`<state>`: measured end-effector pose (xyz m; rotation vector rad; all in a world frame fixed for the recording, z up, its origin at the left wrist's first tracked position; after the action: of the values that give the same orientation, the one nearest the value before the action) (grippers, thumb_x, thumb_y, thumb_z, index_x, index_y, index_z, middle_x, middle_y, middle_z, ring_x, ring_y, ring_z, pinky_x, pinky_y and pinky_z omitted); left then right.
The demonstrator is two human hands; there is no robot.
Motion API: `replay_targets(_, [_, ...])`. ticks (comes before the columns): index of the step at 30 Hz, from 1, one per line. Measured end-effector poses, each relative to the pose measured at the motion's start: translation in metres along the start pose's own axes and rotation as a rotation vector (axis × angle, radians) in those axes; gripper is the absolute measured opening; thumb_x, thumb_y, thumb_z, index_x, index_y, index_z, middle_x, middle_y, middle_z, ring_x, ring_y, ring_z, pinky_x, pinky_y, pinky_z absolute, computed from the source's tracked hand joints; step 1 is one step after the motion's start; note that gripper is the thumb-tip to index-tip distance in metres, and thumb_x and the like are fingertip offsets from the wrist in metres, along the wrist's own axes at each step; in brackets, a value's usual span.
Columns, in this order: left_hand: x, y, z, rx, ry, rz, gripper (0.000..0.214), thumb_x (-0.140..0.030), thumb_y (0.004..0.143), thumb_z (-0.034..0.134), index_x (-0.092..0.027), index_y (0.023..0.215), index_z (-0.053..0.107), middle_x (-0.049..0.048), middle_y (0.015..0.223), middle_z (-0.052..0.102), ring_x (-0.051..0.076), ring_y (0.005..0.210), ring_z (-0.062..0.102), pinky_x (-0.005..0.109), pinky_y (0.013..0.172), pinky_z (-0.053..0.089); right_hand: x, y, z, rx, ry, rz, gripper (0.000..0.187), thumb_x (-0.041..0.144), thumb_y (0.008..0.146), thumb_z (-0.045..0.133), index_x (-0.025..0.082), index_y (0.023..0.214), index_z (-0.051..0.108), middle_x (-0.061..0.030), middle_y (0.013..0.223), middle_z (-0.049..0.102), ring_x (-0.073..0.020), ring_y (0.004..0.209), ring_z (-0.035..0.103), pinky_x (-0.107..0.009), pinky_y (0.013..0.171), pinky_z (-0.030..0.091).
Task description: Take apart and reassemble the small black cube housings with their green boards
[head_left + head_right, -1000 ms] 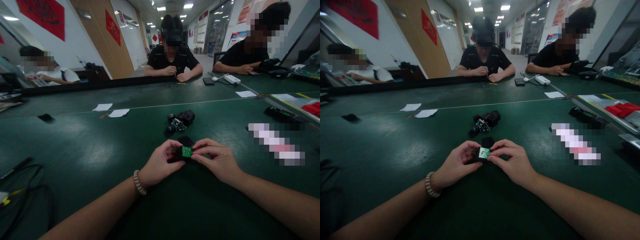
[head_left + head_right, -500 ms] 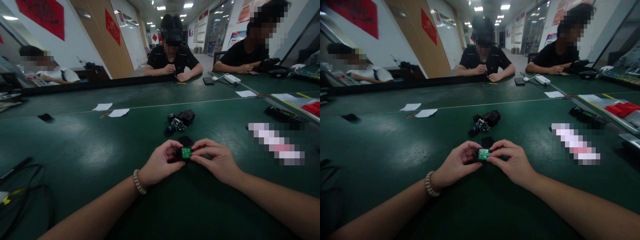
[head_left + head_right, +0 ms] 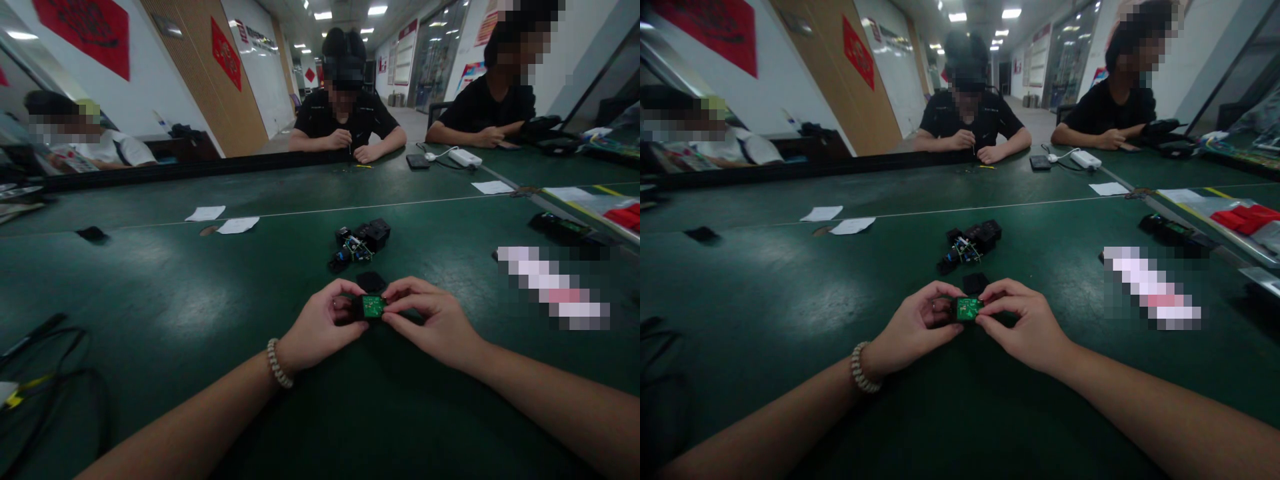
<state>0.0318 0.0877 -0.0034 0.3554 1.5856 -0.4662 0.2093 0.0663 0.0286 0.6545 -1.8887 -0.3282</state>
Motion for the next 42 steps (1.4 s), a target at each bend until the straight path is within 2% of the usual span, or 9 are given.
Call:
replay_targets(9, [-0.001,-0.001,0.000,0.002,0.026,0.004,0.044,-0.011,0.076,0.080,-0.016,0.114,0.059,0.0085,0.113,0.072,0.023,0.103,0.073,0.041,0.093,0.059,0.015,0.000,0.001,0.015,-0.098,-0.128,0.016,0.007,0.086,0.069,0.018,0.091,0.080,-0.0098,0.101,0.073,-0.0202,0.093,0.073,-0.035,0.078,0.063])
replay_targets(18, [0.002,-0.001,0.000,0.007,-0.019,0.027,0.043,-0.010,0.077,0.080,-0.017,0.113,0.058,0.0081,0.114,0.072,0.022,0.106,0.073,0.040,0.094,0.059,0.010,0.000,-0.001,0.009,-0.073,-0.087,0.014,0.011,0.089,0.070,0.021,0.091,0.080,-0.0080,0.102,0.074,-0.0202,0.095,0.073,-0.035,0.080,0.062])
replay_targets(32, [0.001,0.000,0.000,0.009,0.006,0.014,0.043,-0.011,0.077,0.080,-0.017,0.113,0.058,0.0090,0.117,0.071,0.023,0.107,0.072,0.041,0.094,0.059,0.013,-0.001,0.002,0.028,-0.105,-0.143,0.015,0.010,0.088,0.068,0.019,0.093,0.079,-0.0098,0.103,0.073,-0.0214,0.093,0.074,-0.035,0.078,0.063])
replay_targets(42, [-0.002,-0.001,0.002,0.011,0.007,0.013,0.043,-0.012,0.077,0.080,-0.018,0.113,0.058,0.0081,0.111,0.072,0.023,0.104,0.072,0.043,0.094,0.059,0.019,-0.003,0.006,0.041,-0.158,-0.175,0.026,0.007,0.089,0.063,0.022,0.105,0.077,-0.0101,0.107,0.069,-0.0229,0.096,0.072,-0.038,0.076,0.064])
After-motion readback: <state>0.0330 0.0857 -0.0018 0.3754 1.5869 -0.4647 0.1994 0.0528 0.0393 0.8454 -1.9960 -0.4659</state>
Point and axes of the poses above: each hand's wrist, its own y-axis towards the middle knuckle, its own z-axis out of the palm, x = y × z, the point moved 7 cm from there along y, towards the middle knuckle
